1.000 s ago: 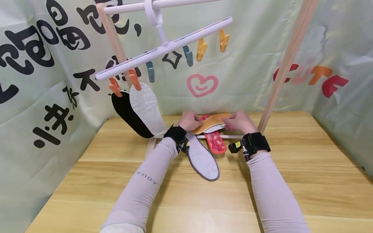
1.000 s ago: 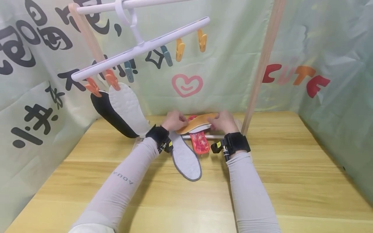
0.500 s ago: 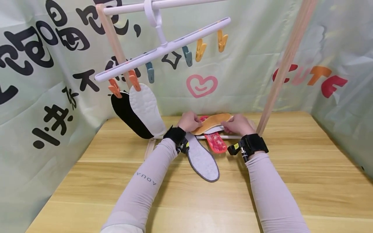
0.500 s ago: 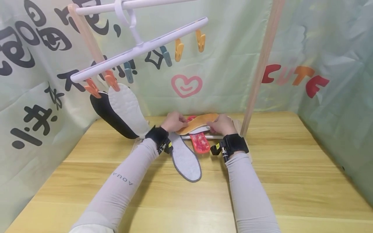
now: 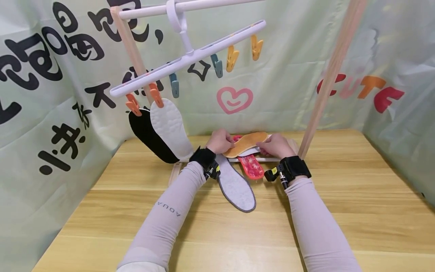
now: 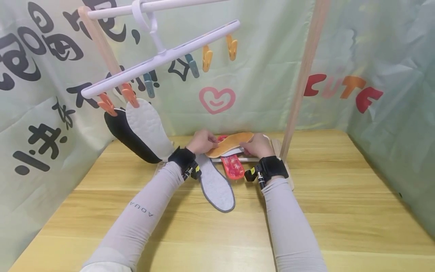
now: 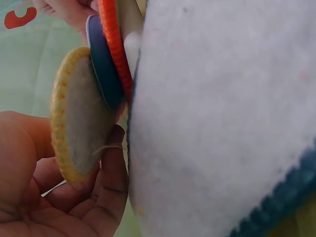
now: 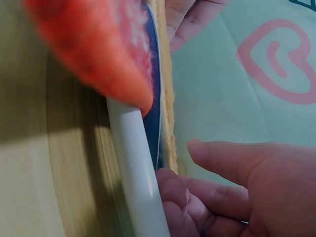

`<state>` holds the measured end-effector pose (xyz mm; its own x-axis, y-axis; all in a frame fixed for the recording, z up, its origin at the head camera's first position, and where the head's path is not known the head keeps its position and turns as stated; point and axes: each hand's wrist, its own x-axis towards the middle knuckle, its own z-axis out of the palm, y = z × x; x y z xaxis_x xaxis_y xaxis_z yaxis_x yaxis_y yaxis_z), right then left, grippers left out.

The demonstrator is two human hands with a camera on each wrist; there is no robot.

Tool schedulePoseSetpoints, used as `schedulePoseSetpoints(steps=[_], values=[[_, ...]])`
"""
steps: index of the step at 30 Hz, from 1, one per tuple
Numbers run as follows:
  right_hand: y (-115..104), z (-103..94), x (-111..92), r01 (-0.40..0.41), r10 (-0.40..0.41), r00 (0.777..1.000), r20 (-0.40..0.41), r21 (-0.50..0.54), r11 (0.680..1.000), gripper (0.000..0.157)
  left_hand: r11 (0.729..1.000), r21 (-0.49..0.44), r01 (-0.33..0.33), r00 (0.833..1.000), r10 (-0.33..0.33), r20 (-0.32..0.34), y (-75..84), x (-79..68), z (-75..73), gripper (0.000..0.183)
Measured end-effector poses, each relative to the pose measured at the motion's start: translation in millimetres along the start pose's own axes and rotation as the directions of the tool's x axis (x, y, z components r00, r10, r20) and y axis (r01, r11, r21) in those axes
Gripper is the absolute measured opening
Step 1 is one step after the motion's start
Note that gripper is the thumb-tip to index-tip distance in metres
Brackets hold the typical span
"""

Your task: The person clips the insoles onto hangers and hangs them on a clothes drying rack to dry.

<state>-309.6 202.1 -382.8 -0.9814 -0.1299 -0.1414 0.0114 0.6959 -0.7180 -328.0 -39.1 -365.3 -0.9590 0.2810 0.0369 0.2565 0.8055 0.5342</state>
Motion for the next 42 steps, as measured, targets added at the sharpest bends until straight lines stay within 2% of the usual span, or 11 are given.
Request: schedulePoseSetpoints(steps=[7,12,16,26,34,42], values=[[-1.3,0.7,0.2,0.010,-0.009,1.000,-0.016,0.018,1.000,0.041,0.999,-0.017,-0.036,0.999,0.036,0.004,4.9,-6.6,-2.8,0.014],[0.4,2.4,0.4,0.010,-0.009,0.999,-0.045,0.030,0.999,0.042,0.998,-0.045,-0.034,0.999,0.034,0.010,8.0,-11.1,-2.5,0.014],[3.2,3.5,2.4,0.010,-0.007,0.998,-0.063,0.061,0.998,0.042,0.999,-0.031,-0.042,0.999,0.042,0.000,8.4,-13.2,-1.6,0.015],[6.4,3.3,5.3,0.007,0.000,0.997,-0.072,0.093,0.996,0.043,0.998,-0.036,-0.048,0.999,0.048,0.000,7.2,-15.9,-0.8,0.014],[4.5,3.5,3.4,0.018,-0.008,0.996,-0.087,0.119,0.993,0.042,0.996,-0.054,-0.066,0.998,0.065,-0.007,10.1,-25.1,1.9,0.014],[2.1,4.4,2.0,0.024,-0.004,0.996,-0.090,0.217,0.976,0.044,0.994,-0.088,-0.064,0.998,0.063,-0.019,12.1,-33.7,2.1,0.013]])
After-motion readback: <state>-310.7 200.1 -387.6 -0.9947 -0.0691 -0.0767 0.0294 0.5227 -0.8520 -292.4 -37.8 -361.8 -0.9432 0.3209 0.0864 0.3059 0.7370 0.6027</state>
